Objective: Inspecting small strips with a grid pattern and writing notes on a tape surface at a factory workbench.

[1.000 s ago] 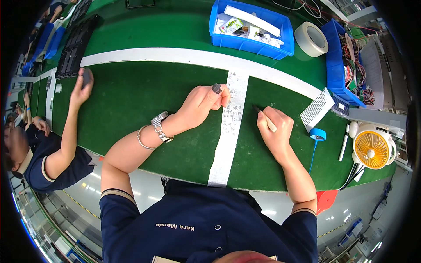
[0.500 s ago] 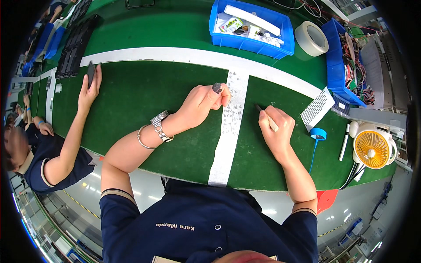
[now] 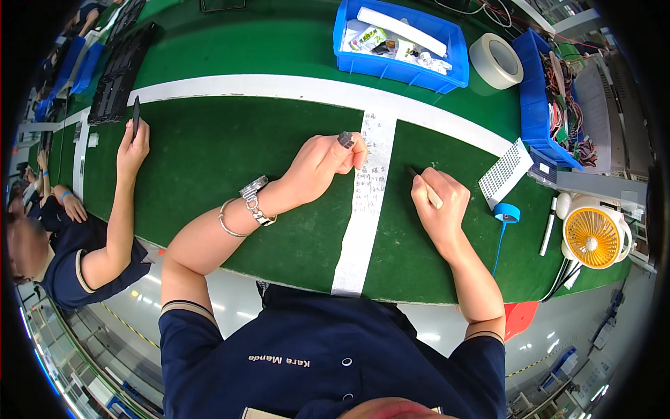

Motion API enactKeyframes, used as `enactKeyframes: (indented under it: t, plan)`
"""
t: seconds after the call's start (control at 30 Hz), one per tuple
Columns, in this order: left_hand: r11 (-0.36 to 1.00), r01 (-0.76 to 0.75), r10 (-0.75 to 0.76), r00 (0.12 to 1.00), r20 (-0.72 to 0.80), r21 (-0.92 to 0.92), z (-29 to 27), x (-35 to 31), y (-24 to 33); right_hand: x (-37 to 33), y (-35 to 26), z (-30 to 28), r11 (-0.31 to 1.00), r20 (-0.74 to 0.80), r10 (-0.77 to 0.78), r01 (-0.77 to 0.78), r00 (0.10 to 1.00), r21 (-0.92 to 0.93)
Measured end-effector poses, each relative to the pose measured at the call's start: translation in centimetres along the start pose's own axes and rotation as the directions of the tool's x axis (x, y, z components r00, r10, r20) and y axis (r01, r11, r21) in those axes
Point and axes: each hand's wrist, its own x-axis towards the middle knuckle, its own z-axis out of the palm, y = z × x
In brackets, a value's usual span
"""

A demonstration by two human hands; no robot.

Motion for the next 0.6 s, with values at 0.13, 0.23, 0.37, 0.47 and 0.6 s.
enactKeyframes:
  t: [0.13,0.23,0.37,0.47,0.6]
  plan:
    - [0.999,0.026,-0.026,0.999,0.022,0.020,0.08,-0.06,0.24,-0.07,0.20,-0.06,1.000,0.012,-0.014,0.014,1.000,-0.006]
    - [0.999,0.028,-0.029,0.999,0.023,0.022,0.06,-0.06,0.15,-0.09,0.23,-0.02,1.000,0.007,-0.005,0.005,1.000,0.005]
    - [1.000,0.006,-0.006,1.000,-0.003,-0.004,0.08,-0.05,-0.06,-0.07,0.06,-0.05,1.000,0.003,0.011,-0.011,1.000,-0.005]
    - [1.000,0.007,-0.007,1.000,-0.005,0.000,0.08,-0.09,0.02,-0.06,0.04,-0.14,1.000,0.012,0.009,-0.009,1.000,-0.004]
    - [1.000,0.004,-0.004,1.000,0.000,0.008,0.04,-0.04,-0.14,-0.09,0.12,-0.15,0.999,-0.007,0.046,-0.046,0.999,0.021]
